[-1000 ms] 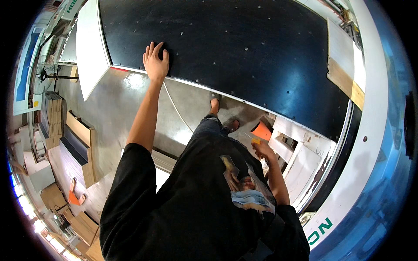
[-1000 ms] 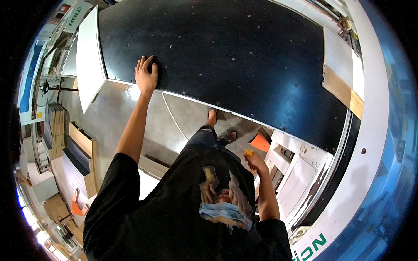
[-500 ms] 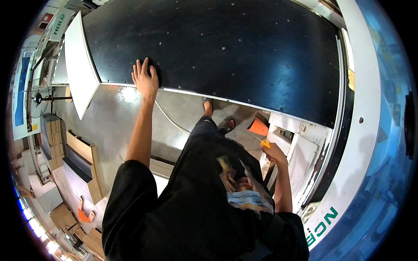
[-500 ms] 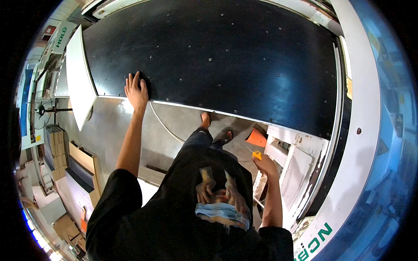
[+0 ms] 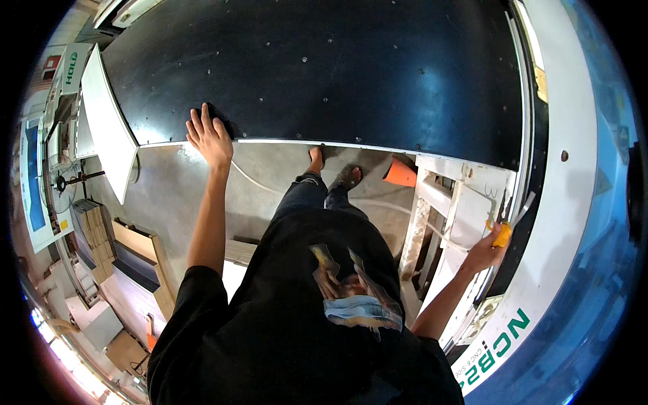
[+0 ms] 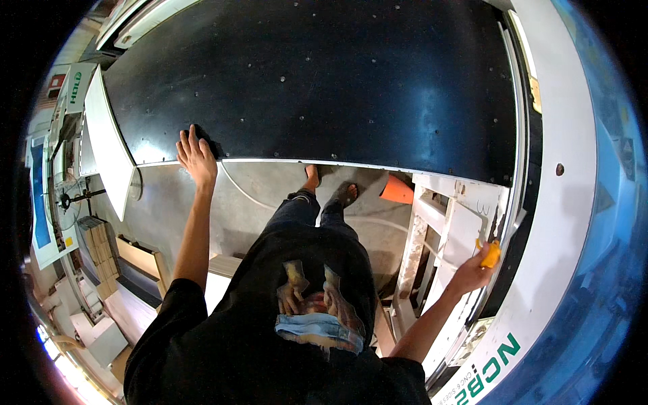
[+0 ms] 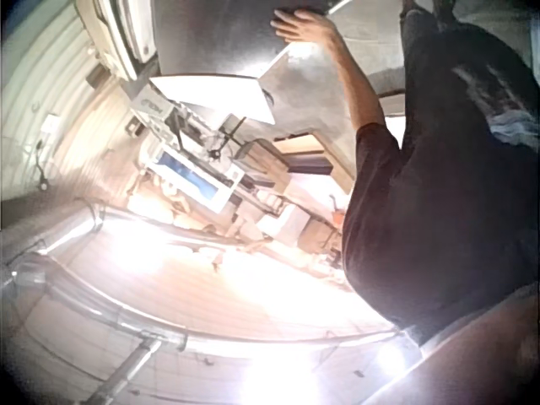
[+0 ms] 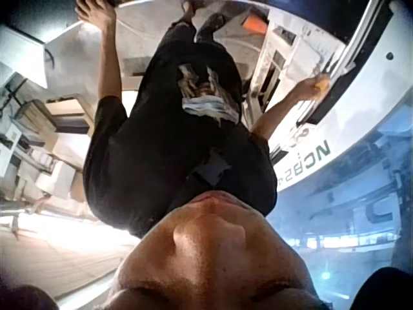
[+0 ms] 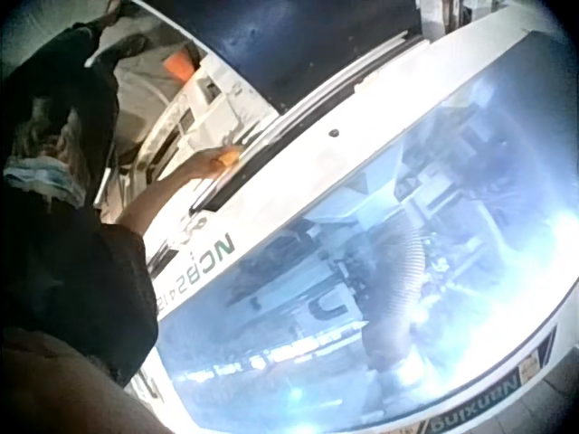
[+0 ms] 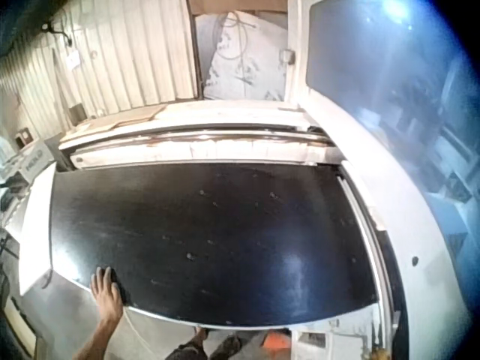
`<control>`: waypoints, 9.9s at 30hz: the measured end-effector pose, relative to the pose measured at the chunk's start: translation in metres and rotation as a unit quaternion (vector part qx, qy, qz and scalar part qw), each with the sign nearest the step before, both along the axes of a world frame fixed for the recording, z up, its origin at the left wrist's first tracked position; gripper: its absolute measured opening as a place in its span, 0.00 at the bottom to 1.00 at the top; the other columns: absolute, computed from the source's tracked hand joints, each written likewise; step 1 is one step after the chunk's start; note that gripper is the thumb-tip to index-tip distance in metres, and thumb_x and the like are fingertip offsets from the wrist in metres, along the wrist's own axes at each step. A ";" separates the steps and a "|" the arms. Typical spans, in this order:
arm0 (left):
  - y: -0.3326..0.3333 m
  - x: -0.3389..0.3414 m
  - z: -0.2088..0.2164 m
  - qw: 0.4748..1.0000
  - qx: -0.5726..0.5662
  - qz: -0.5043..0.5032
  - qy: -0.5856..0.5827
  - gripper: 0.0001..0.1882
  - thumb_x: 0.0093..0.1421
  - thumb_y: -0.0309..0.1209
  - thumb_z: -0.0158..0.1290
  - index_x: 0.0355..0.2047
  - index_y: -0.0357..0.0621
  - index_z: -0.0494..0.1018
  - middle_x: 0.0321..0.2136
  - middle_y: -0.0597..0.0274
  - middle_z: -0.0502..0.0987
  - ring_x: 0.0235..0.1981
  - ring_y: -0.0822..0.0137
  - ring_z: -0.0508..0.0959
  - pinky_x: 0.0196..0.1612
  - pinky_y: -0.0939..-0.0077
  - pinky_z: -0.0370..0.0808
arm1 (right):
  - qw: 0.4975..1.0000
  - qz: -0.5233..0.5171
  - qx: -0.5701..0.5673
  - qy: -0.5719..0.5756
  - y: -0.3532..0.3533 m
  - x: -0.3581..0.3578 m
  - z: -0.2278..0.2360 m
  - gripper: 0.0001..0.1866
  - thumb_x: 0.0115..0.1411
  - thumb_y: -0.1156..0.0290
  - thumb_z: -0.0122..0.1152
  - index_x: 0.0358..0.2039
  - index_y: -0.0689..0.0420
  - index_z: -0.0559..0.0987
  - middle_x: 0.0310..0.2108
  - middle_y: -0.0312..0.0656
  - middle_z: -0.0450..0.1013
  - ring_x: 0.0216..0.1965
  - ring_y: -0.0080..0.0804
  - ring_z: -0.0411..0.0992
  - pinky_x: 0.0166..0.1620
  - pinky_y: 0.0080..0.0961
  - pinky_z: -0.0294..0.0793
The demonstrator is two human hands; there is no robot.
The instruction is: The person processes wooden boards by using a hand tool to trim edges, moving the boards across a white dotted work surface and into a large machinery unit.
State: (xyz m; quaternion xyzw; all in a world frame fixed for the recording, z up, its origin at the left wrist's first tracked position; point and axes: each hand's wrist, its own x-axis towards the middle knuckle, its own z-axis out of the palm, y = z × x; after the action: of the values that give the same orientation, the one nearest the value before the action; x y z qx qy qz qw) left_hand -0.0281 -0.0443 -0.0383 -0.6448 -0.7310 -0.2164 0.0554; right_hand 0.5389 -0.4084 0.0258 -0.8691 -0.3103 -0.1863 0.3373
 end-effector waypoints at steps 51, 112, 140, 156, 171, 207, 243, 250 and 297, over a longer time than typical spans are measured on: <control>-0.403 -0.461 -0.137 0.739 -0.011 0.411 -0.534 0.20 0.66 0.42 0.54 0.49 0.40 0.79 0.40 0.51 0.85 0.44 0.56 0.84 0.49 0.64 0.78 | 0.624 0.776 -0.045 0.086 0.303 -0.739 0.048 0.14 0.63 0.80 0.56 0.49 0.63 0.79 0.53 0.54 0.74 0.55 0.55 0.72 0.60 0.45 0.70; -0.411 -1.747 -0.176 0.590 0.012 0.525 -0.613 0.18 0.70 0.42 0.53 0.55 0.50 0.76 0.36 0.61 0.84 0.30 0.70 0.81 0.28 0.73 0.76 | 0.271 0.751 -0.572 0.187 0.501 -2.233 -0.326 0.17 0.66 0.62 0.56 0.24 0.59 0.81 0.26 0.43 0.81 0.24 0.28 0.76 0.28 0.30 0.75; -0.188 -2.674 -0.151 0.676 -0.014 0.447 -0.586 0.17 0.69 0.34 0.50 0.50 0.35 0.79 0.33 0.54 0.84 0.33 0.65 0.82 0.40 0.71 0.79 | 0.459 0.484 -0.605 0.436 0.557 -2.731 -0.275 0.10 0.67 0.66 0.62 0.37 0.60 0.83 0.30 0.38 0.80 0.26 0.25 0.74 0.31 0.26 0.75; -0.077 -2.873 -0.206 0.607 -0.157 0.461 -0.628 0.17 0.68 0.39 0.53 0.44 0.37 0.80 0.34 0.59 0.82 0.36 0.63 0.80 0.43 0.66 0.78 | 0.485 0.577 -0.522 0.398 0.856 -3.334 -0.221 0.14 0.74 0.57 0.52 0.48 0.52 0.79 0.35 0.38 0.81 0.29 0.26 0.78 0.29 0.25 0.77; 0.197 -3.408 -0.204 0.600 -0.015 0.422 -0.679 0.15 0.71 0.38 0.51 0.47 0.40 0.79 0.28 0.63 0.81 0.22 0.76 0.75 0.27 0.78 0.74 | 0.511 0.497 -0.547 0.438 0.953 -3.508 -0.244 0.11 0.74 0.64 0.52 0.46 0.58 0.77 0.29 0.44 0.79 0.26 0.31 0.79 0.27 0.28 0.79; 0.586 -3.904 -0.136 0.738 -0.078 0.371 -0.559 0.12 0.68 0.30 0.55 0.47 0.36 0.80 0.34 0.60 0.84 0.35 0.72 0.79 0.43 0.74 0.76 | 0.666 0.708 -0.066 0.225 1.419 -4.222 0.000 0.09 0.69 0.76 0.56 0.44 0.61 0.83 0.25 0.37 0.77 0.26 0.20 0.72 0.31 0.20 0.71; 1.144 -4.348 0.305 0.943 0.107 0.311 0.038 0.42 0.55 0.50 0.65 0.64 0.41 0.66 0.56 0.42 0.74 0.62 0.45 0.69 0.63 0.42 0.66 | 0.892 0.426 -0.141 -0.056 1.426 -4.289 -0.003 0.09 0.68 0.61 0.52 0.37 0.47 0.79 0.21 0.46 0.77 0.23 0.52 0.77 0.28 0.47 0.71; 1.098 -4.359 0.263 0.963 0.196 0.175 0.055 0.32 0.59 0.37 0.57 0.64 0.49 0.67 0.58 0.38 0.70 0.62 0.42 0.69 0.59 0.42 0.71 | 0.891 0.423 -0.141 -0.090 1.427 -4.293 -0.004 0.09 0.67 0.60 0.53 0.36 0.47 0.79 0.19 0.47 0.77 0.22 0.53 0.76 0.26 0.49 0.70; 0.744 -4.172 -0.143 0.619 -0.430 0.352 -0.555 0.31 0.69 0.49 0.52 0.24 0.28 0.71 0.18 0.48 0.73 0.15 0.53 0.76 0.20 0.56 0.71 | 0.906 0.398 -0.144 -0.022 1.419 -4.294 -0.007 0.12 0.69 0.55 0.53 0.38 0.45 0.80 0.23 0.47 0.79 0.27 0.53 0.78 0.31 0.49 0.72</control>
State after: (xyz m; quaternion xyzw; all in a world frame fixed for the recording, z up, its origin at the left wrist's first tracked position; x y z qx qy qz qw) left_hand -4.2002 0.7002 -0.1812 -0.0462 -0.8033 -0.1575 -0.5725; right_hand -3.7550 1.0102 0.0185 -0.7080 -0.6613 -0.0083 0.2477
